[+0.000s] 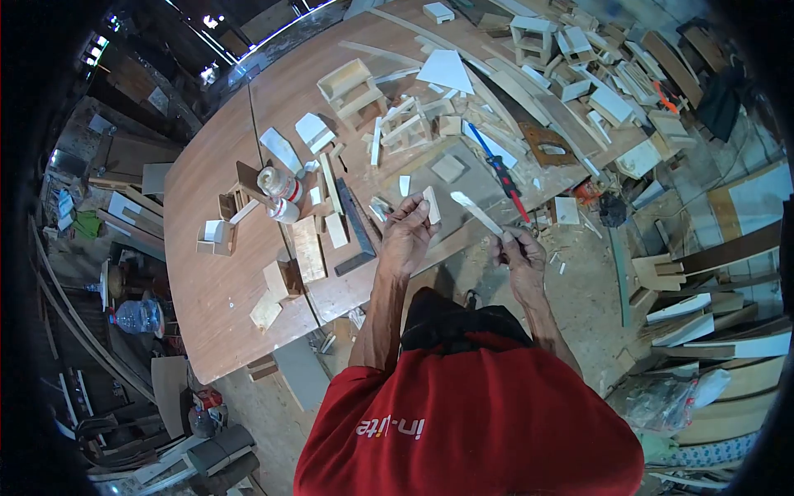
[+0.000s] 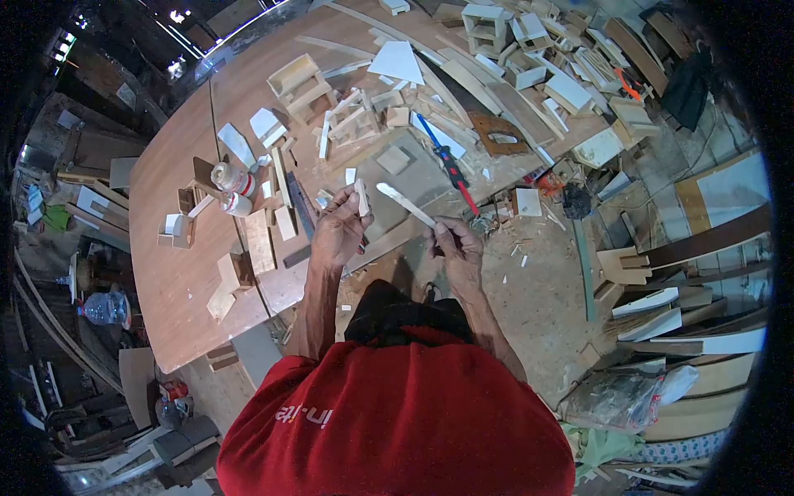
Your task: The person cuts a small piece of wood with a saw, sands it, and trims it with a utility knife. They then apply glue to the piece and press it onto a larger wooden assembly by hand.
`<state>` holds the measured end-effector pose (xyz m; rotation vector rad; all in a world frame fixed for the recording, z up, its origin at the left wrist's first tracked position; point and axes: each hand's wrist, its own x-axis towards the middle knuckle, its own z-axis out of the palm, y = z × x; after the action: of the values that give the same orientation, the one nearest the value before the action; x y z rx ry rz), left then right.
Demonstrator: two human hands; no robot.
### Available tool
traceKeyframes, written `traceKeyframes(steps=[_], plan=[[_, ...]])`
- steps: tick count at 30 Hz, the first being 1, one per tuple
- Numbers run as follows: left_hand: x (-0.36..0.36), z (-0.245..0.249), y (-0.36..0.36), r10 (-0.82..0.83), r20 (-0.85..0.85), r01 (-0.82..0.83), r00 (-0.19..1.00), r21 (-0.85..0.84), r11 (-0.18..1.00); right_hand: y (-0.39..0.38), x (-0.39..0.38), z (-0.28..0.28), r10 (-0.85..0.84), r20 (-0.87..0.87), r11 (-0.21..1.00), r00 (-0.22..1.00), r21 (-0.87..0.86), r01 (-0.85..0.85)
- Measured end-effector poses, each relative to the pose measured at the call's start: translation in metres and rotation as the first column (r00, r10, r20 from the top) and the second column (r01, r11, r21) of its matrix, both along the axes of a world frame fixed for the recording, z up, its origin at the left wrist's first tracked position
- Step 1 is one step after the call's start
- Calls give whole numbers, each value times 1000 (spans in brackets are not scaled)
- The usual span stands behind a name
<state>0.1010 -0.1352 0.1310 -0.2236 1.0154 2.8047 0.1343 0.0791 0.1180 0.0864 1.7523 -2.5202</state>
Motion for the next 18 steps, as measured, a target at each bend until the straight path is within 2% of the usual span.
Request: traceKeyframes(steps=[2, 5, 9, 11, 18], plan=[[0, -1, 12, 4, -17, -3, 1000, 26, 1000, 8, 0, 5, -11, -47, 999, 999, 49, 14], [-1, -3, 25, -13, -18, 13, 1000, 33, 999, 20, -4, -4, 51, -207, 966, 977, 259, 4], [-3, 0, 39, 25, -1, -25, 1000, 38, 999, 27, -6, -1, 34, -250, 953, 968, 300, 43], [-4, 4, 45, 23, 20, -23, 1000, 22, 999, 31, -7, -3, 27, -288, 918, 957, 386, 90], [-10, -7, 54, -51, 0, 51, 999, 16, 999, 39, -15, -3, -43, -365, 883, 930, 422, 206]])
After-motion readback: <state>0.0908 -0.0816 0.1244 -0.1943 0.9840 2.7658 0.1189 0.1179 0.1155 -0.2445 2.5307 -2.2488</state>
